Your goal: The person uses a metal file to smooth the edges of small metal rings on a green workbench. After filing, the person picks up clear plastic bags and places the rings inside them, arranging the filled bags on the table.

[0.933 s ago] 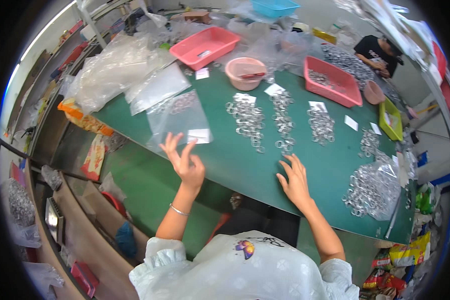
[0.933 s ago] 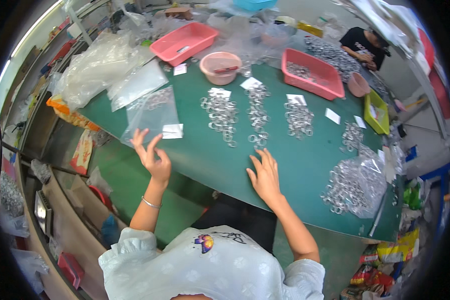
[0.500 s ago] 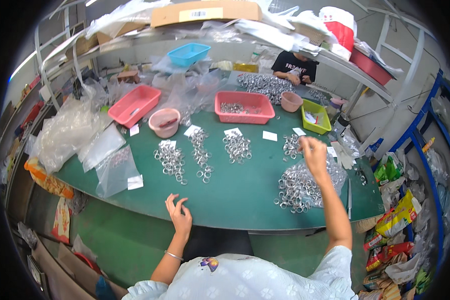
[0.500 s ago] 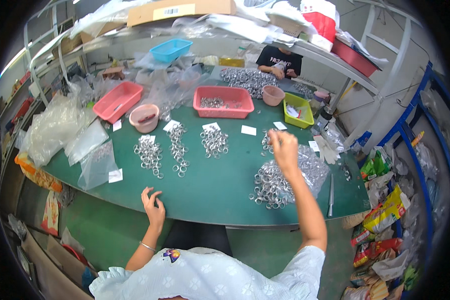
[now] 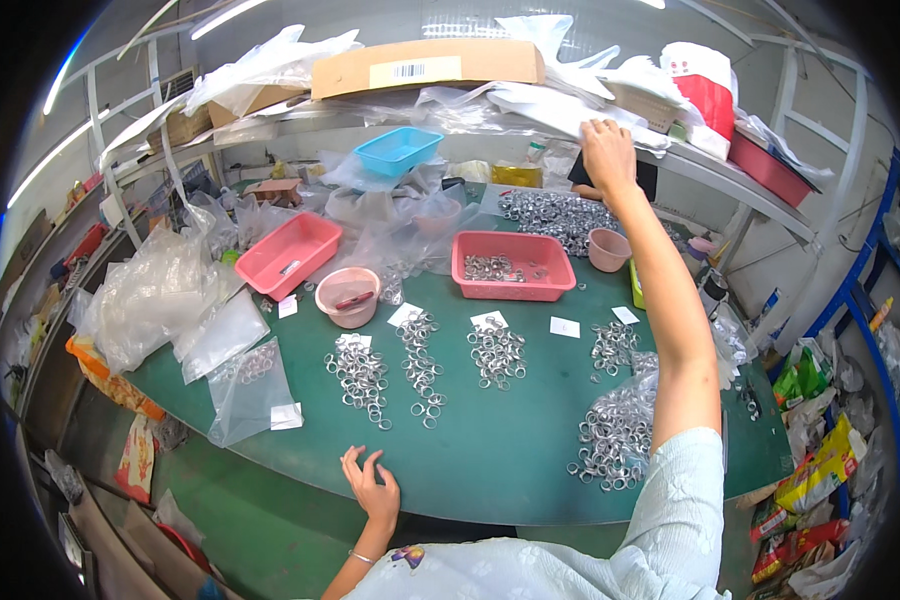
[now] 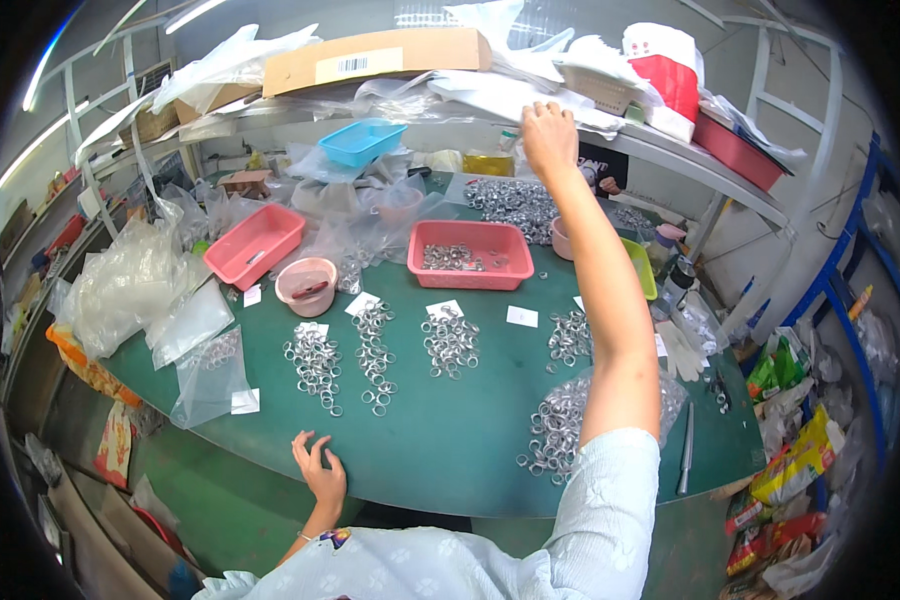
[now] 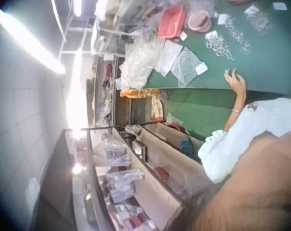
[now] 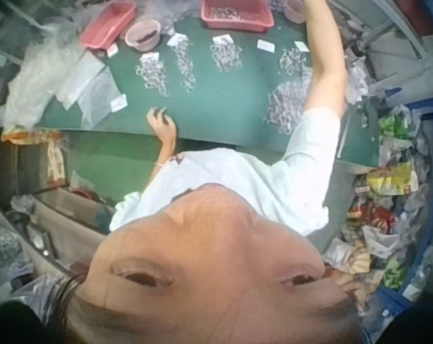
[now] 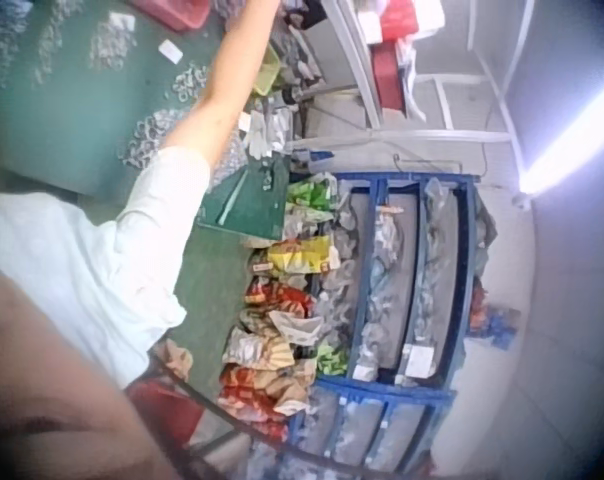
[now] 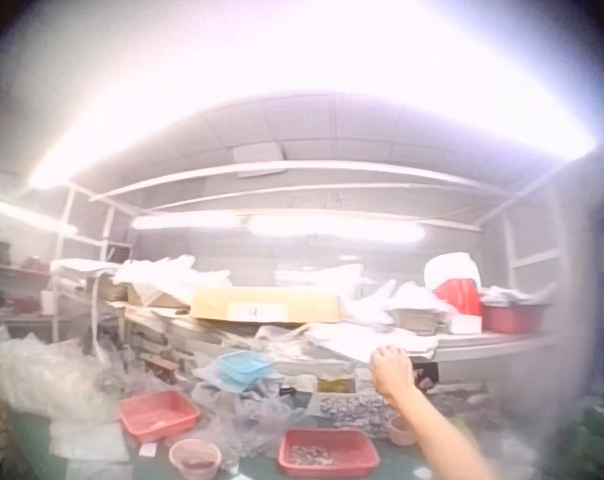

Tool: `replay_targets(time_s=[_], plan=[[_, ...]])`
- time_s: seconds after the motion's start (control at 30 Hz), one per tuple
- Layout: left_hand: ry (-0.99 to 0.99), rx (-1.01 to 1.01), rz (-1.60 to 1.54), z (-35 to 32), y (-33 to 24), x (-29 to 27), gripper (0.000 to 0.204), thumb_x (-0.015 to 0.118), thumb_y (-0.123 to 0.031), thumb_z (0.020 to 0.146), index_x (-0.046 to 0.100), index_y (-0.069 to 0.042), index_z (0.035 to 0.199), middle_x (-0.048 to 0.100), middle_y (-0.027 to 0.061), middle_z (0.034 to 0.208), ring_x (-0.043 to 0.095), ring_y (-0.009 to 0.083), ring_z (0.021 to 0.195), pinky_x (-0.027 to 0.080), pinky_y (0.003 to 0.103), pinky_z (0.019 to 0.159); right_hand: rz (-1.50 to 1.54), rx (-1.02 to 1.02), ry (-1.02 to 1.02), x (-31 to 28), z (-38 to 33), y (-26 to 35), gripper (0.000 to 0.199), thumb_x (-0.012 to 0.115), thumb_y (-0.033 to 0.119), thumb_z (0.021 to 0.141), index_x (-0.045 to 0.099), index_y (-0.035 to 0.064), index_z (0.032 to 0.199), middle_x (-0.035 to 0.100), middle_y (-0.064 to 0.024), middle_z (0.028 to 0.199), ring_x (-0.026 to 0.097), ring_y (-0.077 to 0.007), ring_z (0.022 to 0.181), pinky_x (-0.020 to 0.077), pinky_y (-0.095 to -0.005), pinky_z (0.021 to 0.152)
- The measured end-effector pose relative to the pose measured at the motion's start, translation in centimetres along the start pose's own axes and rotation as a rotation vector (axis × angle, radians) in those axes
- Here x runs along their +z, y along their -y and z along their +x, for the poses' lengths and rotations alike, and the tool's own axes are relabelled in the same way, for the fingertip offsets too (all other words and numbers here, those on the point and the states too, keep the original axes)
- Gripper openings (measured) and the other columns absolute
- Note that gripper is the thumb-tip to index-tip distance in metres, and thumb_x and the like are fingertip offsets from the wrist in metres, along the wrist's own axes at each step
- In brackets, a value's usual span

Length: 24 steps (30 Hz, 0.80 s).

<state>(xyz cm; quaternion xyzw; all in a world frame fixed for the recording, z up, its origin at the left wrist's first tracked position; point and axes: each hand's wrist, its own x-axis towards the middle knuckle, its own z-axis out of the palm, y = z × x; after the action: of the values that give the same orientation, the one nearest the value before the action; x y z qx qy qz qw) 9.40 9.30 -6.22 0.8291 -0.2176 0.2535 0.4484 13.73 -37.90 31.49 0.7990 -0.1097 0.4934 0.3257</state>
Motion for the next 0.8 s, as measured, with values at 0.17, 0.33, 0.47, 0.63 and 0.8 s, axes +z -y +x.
replay_targets(time_s=[0.17,0.33,0.47,0.63,0.8], plan=[[0.023,0.014,0.054,0.1,0.4,-0.2,0.026,0.054,0.006,0.067,0.06,-0.003,0.091,0.049,0.0175,0.109,0.045,0.0377,0.111,0.027,0.054,0.102,0.165,0.129,0.105,1.1,2.6,-1.1,0.019,0.05,0.007,0.075,0.066,0.0047,0.085,0.062,-0.0207,0.079,0.06,-0.0375,0.078,0.0455,-0.0477,0.071],[0.039,-0.019,0.034,-0.1,0.8,0.2,0.027,0.055,0.005,0.067,0.061,-0.005,0.091,0.05,0.0151,0.107,0.046,0.0373,0.111,0.028,0.055,0.101,0.175,0.15,0.21,-1.8,3.8,-1.9,0.016,0.063,0.025,0.077,0.066,0.0096,0.082,0.064,-0.0154,0.081,0.061,-0.0365,0.078,0.0469,-0.0439,0.064],[0.033,-0.019,0.007,0.2,0.5,0.5,0.026,0.055,0.005,0.068,0.062,-0.006,0.09,0.051,0.0143,0.106,0.047,0.0361,0.11,0.029,0.055,0.101,0.304,-0.016,0.224,1.0,3.7,-7.1,0.027,0.05,0.027,0.087,0.063,0.0077,0.101,0.062,-0.0186,0.092,0.059,-0.0368,0.089,0.0458,-0.0405,0.073],[0.022,-0.036,0.024,0.3,0.6,-0.5,0.025,0.056,0.005,0.068,0.062,-0.006,0.089,0.051,0.0132,0.105,0.047,0.0347,0.11,0.029,0.055,0.101,0.165,0.033,0.227,-1.8,4.1,-3.9,0.03,0.052,0.032,0.086,0.064,0.0057,0.095,0.063,-0.0185,0.082,0.06,-0.0377,0.081,0.0457,-0.0408,0.07],[0.022,-0.031,0.02,0.3,0.5,-0.4,0.023,0.056,0.004,0.068,0.062,-0.006,0.088,0.052,0.0121,0.103,0.048,0.0332,0.108,0.028,0.055,0.102,0.196,0.072,0.484,-2.1,4.3,-2.6,0.037,0.051,0.039,0.087,0.064,0.0046,0.089,0.063,-0.016,0.082,0.058,-0.0372,0.083,0.0453,-0.0416,0.069]])
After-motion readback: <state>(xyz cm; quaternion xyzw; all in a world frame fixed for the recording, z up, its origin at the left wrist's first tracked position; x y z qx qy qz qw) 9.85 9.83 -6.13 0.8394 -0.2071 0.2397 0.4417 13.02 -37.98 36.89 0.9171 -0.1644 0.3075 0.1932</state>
